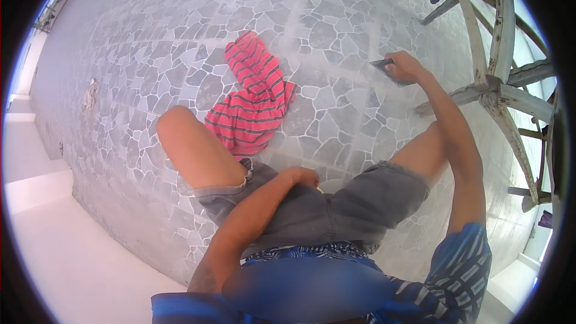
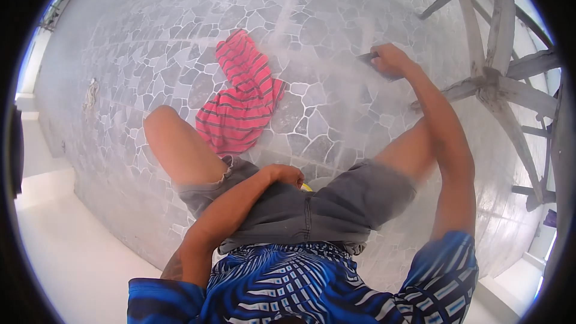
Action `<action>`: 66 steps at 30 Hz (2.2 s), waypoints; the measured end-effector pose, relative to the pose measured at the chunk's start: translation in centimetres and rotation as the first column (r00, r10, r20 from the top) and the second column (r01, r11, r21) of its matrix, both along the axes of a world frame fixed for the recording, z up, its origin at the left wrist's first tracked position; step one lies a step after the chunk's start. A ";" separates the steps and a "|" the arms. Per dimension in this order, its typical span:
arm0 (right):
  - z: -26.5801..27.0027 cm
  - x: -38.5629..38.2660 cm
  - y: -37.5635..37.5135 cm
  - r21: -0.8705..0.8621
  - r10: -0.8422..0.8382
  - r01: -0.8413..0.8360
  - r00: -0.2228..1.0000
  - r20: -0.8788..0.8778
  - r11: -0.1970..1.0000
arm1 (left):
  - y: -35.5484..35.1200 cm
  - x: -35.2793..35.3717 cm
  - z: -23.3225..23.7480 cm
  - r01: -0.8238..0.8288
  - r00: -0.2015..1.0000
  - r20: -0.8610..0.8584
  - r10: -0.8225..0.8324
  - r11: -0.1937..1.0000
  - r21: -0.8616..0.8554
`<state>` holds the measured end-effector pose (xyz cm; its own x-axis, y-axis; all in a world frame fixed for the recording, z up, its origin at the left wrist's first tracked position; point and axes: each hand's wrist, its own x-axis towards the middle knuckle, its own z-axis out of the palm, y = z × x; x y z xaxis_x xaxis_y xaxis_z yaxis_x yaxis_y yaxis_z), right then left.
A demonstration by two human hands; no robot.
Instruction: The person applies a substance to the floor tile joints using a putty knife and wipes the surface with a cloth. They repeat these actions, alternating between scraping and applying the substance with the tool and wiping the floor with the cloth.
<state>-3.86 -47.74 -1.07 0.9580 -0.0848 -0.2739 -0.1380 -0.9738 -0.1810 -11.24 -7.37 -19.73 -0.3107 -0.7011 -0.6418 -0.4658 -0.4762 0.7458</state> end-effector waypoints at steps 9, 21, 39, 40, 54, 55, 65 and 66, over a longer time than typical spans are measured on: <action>13.3 3.8 11.9 -0.055 0.212 -0.213 0.977 -0.024 0.975 | -2.5 0.1 1.0 0.235 0.971 0.036 -0.237 0.970 0.061; 12.0 -0.2 12.4 0.015 0.443 -0.446 0.891 0.096 0.895 | -5.5 13.5 0.0 -0.492 0.611 0.614 0.499 0.848 -0.200; 13.3 4.4 11.6 0.190 0.161 -0.163 0.987 0.025 0.968 | -3.0 28.4 -12.5 -0.493 0.073 0.653 0.754 0.596 -0.634; 13.2 4.8 12.0 0.196 0.163 -0.160 0.987 0.001 0.967 | -1.3 25.9 -13.1 -0.465 0.045 0.647 0.761 0.589 -0.661; 12.4 6.2 14.2 0.184 0.202 -0.208 0.978 0.050 0.961 | 3.0 18.5 -10.0 -0.245 0.431 0.677 0.597 0.799 -0.549; 13.0 6.9 14.5 0.172 0.250 -0.252 0.968 0.029 0.952 | 0.3 22.5 -10.4 -0.164 0.401 0.701 0.590 0.799 -0.579; 8.9 8.0 7.1 0.187 0.193 -0.160 0.966 -0.171 0.969 | 7.0 17.1 -8.8 -0.356 0.523 0.674 0.522 0.852 -0.384; 8.9 8.1 7.0 0.205 0.184 -0.145 0.965 -0.187 0.968 | 11.2 13.1 -8.8 -0.345 0.564 0.679 0.470 0.881 -0.323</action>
